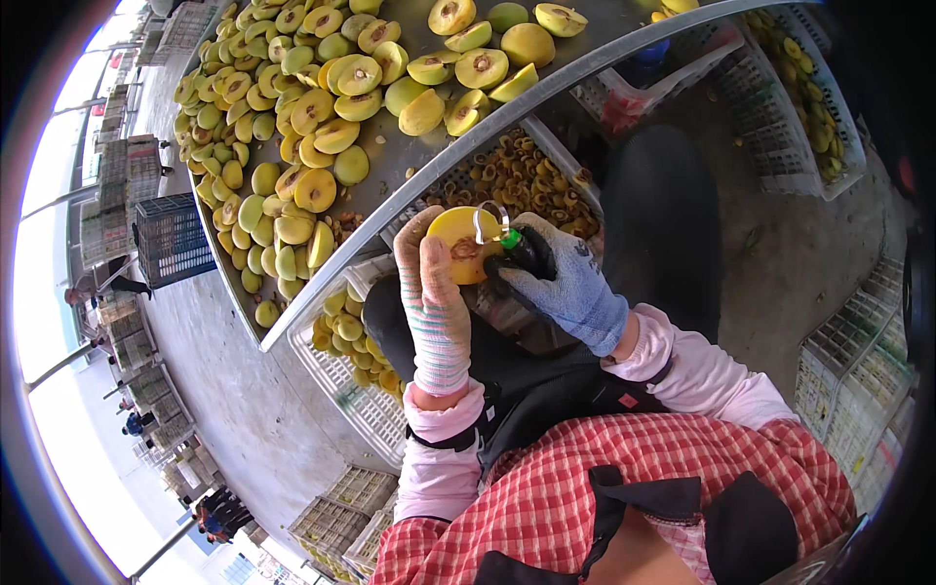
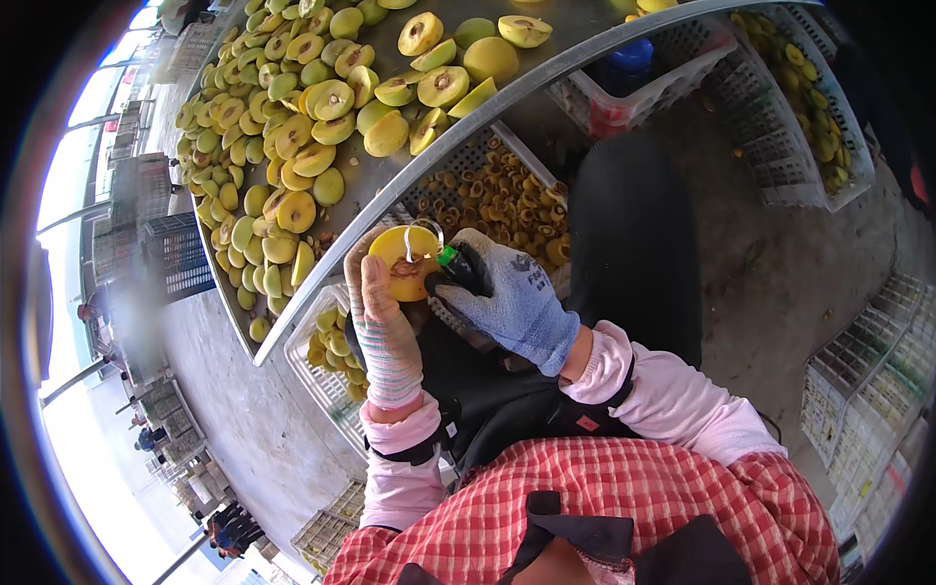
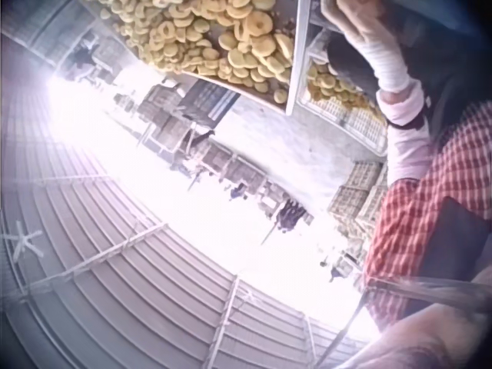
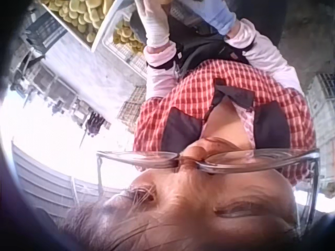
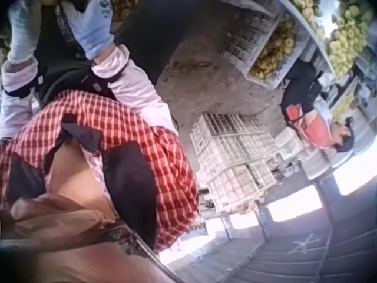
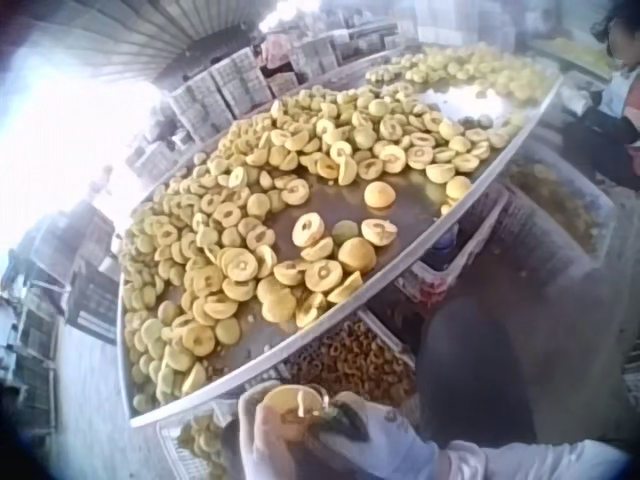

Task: Using a specialized handheld tool to remove the pits from halved yellow peaches on a processing table.

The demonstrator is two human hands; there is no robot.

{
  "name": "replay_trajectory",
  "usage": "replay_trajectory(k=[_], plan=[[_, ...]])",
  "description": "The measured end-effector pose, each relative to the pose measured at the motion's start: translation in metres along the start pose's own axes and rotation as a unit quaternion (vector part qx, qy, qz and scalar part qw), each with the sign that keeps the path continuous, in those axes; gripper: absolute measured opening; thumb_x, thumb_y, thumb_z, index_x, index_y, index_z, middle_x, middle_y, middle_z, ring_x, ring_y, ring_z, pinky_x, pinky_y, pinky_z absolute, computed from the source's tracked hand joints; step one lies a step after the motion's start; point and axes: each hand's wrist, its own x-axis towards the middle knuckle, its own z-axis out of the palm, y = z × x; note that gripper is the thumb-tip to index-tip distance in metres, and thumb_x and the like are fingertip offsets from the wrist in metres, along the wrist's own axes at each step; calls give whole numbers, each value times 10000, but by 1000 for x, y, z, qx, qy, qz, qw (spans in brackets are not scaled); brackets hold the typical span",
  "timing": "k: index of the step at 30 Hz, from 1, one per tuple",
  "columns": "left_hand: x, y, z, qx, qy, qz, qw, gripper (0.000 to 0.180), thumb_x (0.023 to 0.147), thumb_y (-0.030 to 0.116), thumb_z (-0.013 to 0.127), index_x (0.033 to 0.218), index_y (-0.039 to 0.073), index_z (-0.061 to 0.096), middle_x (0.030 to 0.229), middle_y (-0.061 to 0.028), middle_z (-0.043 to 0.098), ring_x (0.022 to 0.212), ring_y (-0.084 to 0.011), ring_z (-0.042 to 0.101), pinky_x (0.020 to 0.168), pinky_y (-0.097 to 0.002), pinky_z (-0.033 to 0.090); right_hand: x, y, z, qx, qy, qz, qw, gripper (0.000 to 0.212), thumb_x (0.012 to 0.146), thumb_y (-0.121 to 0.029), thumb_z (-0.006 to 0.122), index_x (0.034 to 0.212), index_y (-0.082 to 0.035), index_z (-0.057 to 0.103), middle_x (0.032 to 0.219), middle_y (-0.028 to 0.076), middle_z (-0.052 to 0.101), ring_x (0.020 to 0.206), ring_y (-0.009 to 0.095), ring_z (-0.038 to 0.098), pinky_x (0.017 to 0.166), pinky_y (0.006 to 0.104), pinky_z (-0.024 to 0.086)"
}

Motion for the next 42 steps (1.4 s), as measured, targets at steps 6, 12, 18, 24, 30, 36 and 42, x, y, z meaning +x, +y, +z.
replay_trajectory(k=[6, 12, 18, 24, 30, 36, 42], plan=[[-19, -14, 23, -96, 98, 47, 989, 374, 980, 334, 471, 1205, 37, 498, 1095, -86, 567, 983, -167, 561, 901, -305, 458, -24, -11, 6, -79, -29, -40, 996, 281, 875, -273, 613, 979, -29, 523, 747, 171, 597, 706, 366, 602, 584, 397, 456], [-29, -18, 38, -92, 152, 92, 980, 374, 994, 343, 436, 1203, 36, 479, 1095, -93, 565, 1008, -183, 566, 936, -328, 450, -33, -8, 14, -62, 41, -80, 994, 237, 902, -204, 557, 1037, -16, 508, 795, 192, 601, 724, 386, 597, 599, 415, 461], [-36, -15, 40, 8, 144, 129, 981, 380, 980, 378, 461, 1168, 48, 480, 1054, -72, 564, 922, -132, 539, 853, -280, 447, -40, -1, 8, -74, 3, -148, 986, 255, 913, -175, 537, 1084, 10, 503, 861, 215, 606, 742, 387, 597, 617, 401, 461], [-19, 9, 26, 19, -77, -1, 997, 369, 959, 393, 477, 1093, 59, 561, 943, -35, 593, 856, -100, 547, 793, -240, 440, -37, -5, -4, 312, -78, 175, 931, 243, 935, -228, 559, 1035, -7, 555, 847, 65, 622, 678, 153, 593, 596, 251, 452], [-21, 3, 13, -42, -98, -21, 994, 410, 910, 403, 587, 1056, 21, 613, 862, -42, 636, 750, -82, 569, 688, -215, 463, -51, 4, -2, 635, -313, 348, 615, 446, 967, -472, 423, 993, -53, 574, 647, 10, 523, 423, 66, 463, 317, 182, 339], [-32, -43, 20, -258, 64, -123, 956, 439, 955, 445, 469, 1149, 62, 563, 1062, -70, 601, 893, -158, 578, 820, -296, 464, -47, 6, -7, 771, -343, 286, 453, 497, 976, -496, 367, 919, -53, 584, 585, 17, 457, 383, 66, 386, 295, 195, 287], [-16, 6, -117, 231, 241, 77, 940, 363, 940, 357, 512, 1122, 49, 574, 987, -55, 603, 833, -146, 568, 752, -276, 466, 7, -12, 36, 472, -491, 356, 640, 299, 926, -361, 531, 800, -93, 569, 597, -18, 529, 413, 95, 440, 397, 222, 347]])
